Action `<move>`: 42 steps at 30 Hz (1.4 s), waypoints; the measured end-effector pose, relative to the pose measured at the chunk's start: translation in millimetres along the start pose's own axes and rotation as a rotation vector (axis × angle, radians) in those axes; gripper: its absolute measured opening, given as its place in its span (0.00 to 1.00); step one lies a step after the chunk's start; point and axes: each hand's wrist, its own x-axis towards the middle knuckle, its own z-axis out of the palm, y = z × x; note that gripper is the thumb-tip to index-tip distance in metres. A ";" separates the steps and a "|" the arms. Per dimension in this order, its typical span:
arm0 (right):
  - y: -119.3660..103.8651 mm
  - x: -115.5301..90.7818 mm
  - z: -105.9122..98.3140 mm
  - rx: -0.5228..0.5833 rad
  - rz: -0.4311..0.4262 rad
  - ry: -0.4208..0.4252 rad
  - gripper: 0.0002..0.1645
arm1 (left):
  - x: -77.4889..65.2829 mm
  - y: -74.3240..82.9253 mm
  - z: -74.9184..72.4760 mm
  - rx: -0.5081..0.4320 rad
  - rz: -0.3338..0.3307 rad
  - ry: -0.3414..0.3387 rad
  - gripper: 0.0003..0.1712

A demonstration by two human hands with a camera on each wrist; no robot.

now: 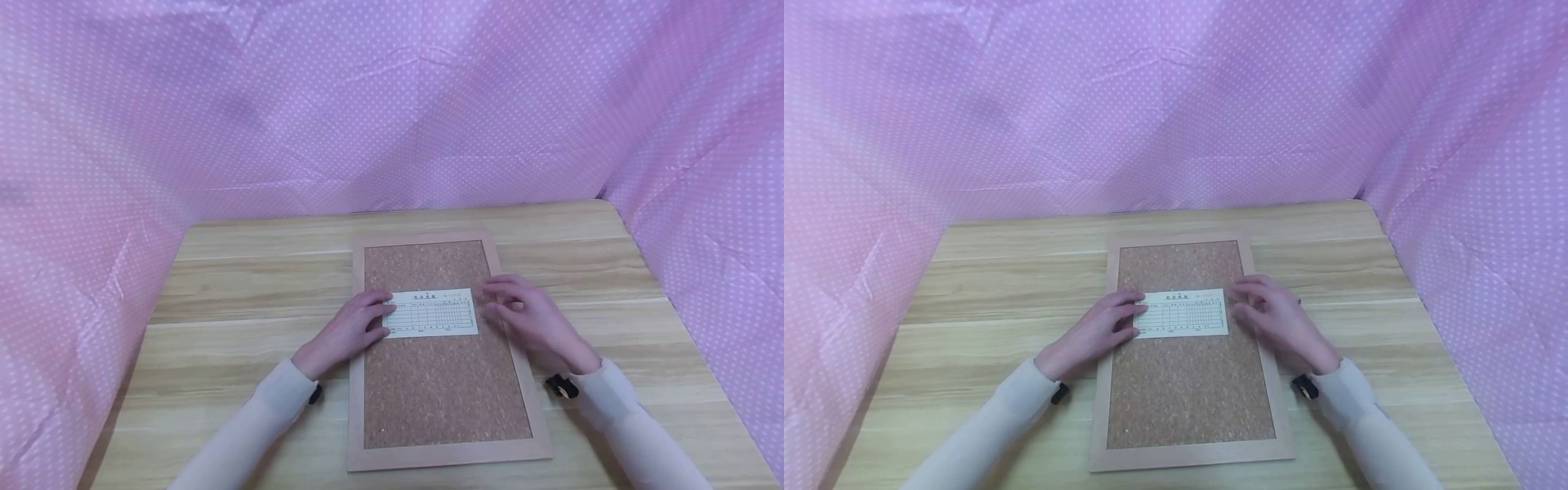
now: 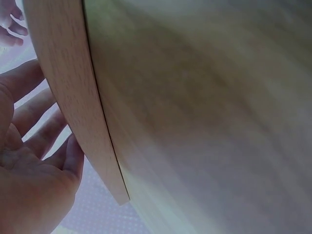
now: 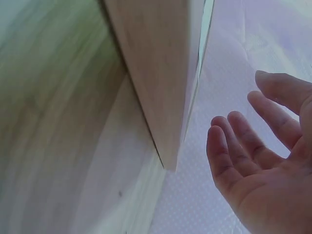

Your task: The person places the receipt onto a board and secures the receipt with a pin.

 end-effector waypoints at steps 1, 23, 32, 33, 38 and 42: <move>1.0 -1.9 -1.8 -0.002 -0.010 0.016 0.22 | 0.0 0.3 -0.2 0.001 0.000 -0.001 0.26; 29.0 -35.9 -46.9 -0.078 0.006 0.160 0.22 | 0.8 1.7 -1.9 -0.004 -0.005 -0.002 0.26; 42.0 -40.0 -59.0 -0.058 0.076 0.129 0.22 | 1.1 1.5 -2.4 -0.003 0.002 -0.006 0.26; 44.3 -40.4 -60.5 -0.056 0.079 0.124 0.22 | 1.0 1.3 -2.4 -0.002 0.004 -0.005 0.26; 54.0 -42.7 -68.1 -0.037 0.145 0.069 0.23 | 1.1 1.3 -2.7 0.000 0.002 -0.008 0.26; 58.2 -42.9 -73.2 -0.037 0.179 0.038 0.23 | 1.2 1.4 -3.1 -0.003 0.000 -0.007 0.26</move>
